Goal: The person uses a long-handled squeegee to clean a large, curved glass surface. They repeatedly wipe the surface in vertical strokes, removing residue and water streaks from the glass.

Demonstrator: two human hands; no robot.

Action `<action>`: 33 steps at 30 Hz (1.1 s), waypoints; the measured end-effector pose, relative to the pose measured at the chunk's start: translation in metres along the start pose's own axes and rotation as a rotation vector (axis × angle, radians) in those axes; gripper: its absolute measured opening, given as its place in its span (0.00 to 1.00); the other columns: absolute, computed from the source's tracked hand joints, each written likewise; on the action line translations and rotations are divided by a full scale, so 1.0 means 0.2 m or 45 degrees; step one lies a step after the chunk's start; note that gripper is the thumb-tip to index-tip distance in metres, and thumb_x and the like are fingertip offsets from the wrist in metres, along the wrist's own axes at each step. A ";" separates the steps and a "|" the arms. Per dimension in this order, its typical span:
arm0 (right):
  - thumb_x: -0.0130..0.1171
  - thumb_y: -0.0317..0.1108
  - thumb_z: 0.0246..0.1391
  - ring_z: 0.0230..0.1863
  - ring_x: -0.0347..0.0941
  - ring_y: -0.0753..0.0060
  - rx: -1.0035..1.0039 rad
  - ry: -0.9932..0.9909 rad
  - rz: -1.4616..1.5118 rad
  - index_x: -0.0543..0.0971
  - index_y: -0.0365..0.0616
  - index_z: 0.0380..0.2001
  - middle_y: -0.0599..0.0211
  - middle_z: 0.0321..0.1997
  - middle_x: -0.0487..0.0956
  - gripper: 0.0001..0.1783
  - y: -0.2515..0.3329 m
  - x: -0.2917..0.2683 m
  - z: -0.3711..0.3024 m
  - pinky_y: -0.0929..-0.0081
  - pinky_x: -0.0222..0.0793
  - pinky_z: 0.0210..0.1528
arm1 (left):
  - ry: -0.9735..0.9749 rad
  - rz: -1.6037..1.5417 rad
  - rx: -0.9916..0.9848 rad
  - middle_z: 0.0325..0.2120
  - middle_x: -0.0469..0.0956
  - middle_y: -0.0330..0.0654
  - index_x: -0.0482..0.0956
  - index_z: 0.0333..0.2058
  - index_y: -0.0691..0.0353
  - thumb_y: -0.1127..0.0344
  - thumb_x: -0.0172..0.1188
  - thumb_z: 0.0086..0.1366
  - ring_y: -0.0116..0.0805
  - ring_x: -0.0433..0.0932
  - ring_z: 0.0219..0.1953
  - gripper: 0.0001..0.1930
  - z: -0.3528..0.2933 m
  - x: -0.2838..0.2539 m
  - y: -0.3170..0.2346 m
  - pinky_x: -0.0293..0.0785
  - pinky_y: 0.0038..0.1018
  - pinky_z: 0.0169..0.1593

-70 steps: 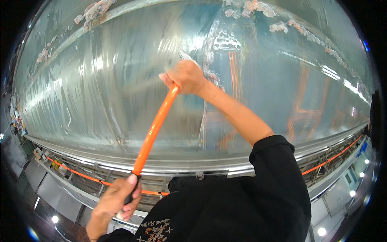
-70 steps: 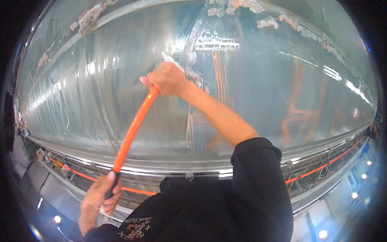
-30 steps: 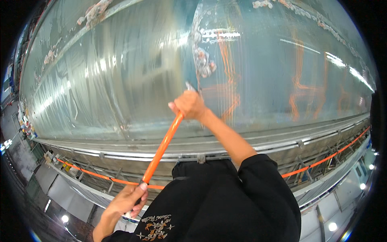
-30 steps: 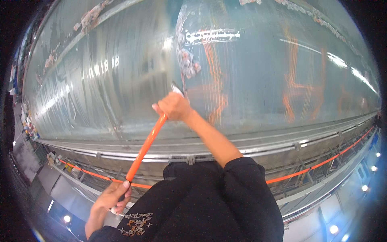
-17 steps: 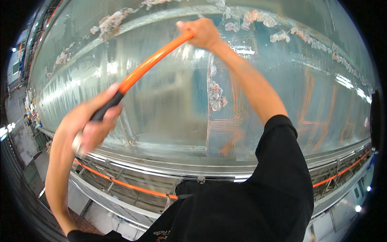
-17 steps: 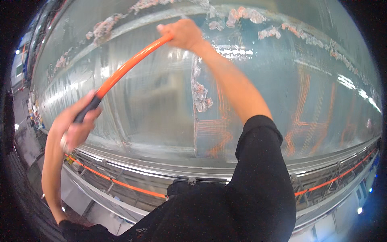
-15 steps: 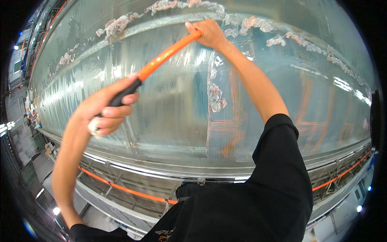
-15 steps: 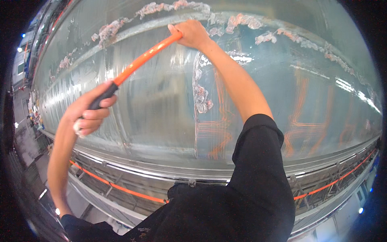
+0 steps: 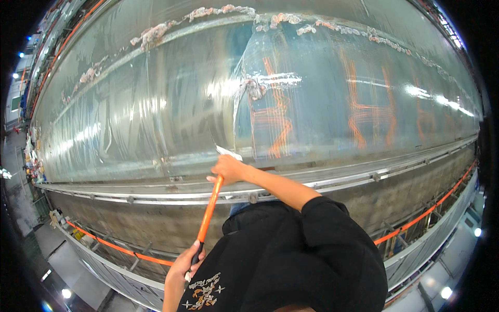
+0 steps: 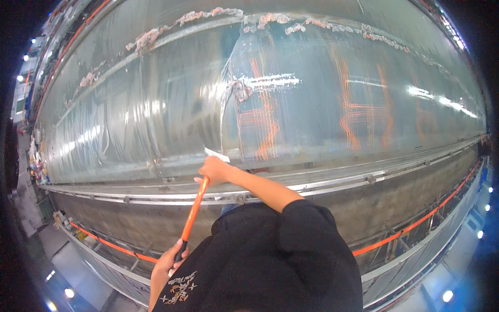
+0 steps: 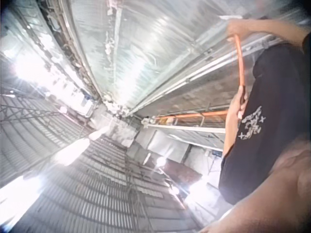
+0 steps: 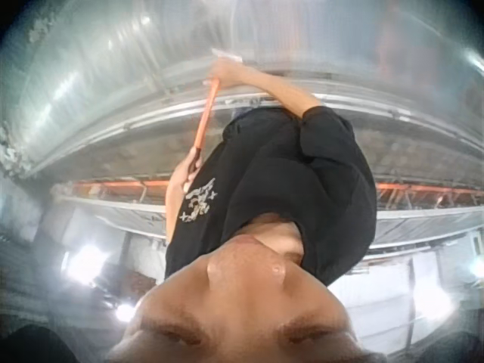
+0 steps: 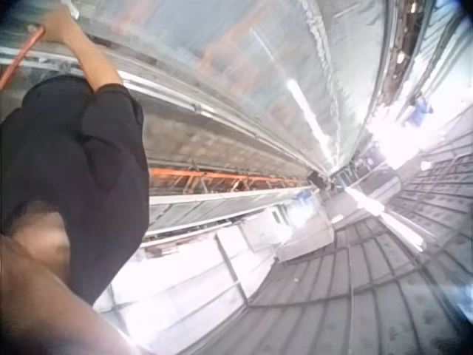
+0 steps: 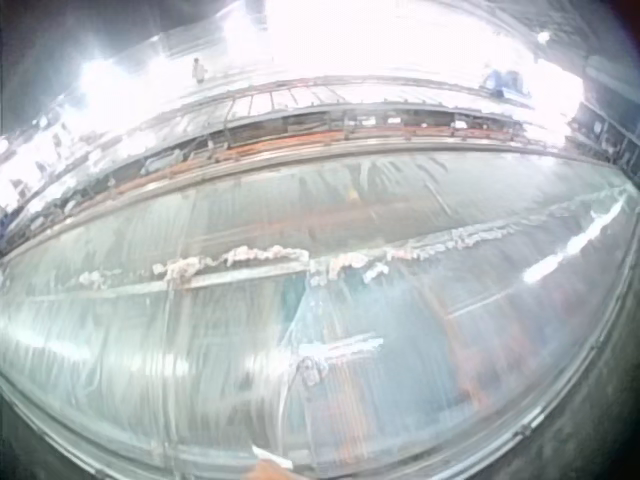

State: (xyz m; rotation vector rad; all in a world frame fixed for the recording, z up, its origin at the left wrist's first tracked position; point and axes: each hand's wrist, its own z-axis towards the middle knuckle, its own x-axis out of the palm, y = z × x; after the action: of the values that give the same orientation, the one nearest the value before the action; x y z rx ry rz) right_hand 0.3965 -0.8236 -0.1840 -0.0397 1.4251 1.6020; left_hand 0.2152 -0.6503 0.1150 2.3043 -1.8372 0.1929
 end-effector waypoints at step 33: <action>0.54 0.45 0.65 0.17 0.68 0.49 -0.034 -0.395 -0.538 0.71 0.46 0.11 0.57 0.12 0.69 0.27 -1.99 -1.73 0.98 0.56 0.61 0.22 | 0.247 0.145 0.220 0.05 0.55 0.27 0.62 0.23 0.52 0.37 0.43 0.73 0.19 0.52 0.01 0.27 0.49 0.78 -2.50 0.54 0.22 0.03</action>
State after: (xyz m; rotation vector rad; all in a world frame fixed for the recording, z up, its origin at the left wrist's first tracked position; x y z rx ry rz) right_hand 0.9475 -0.9364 -0.2194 -0.0968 1.0703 1.2174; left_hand 0.7368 -0.7136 0.0211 2.1971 -1.9187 0.5919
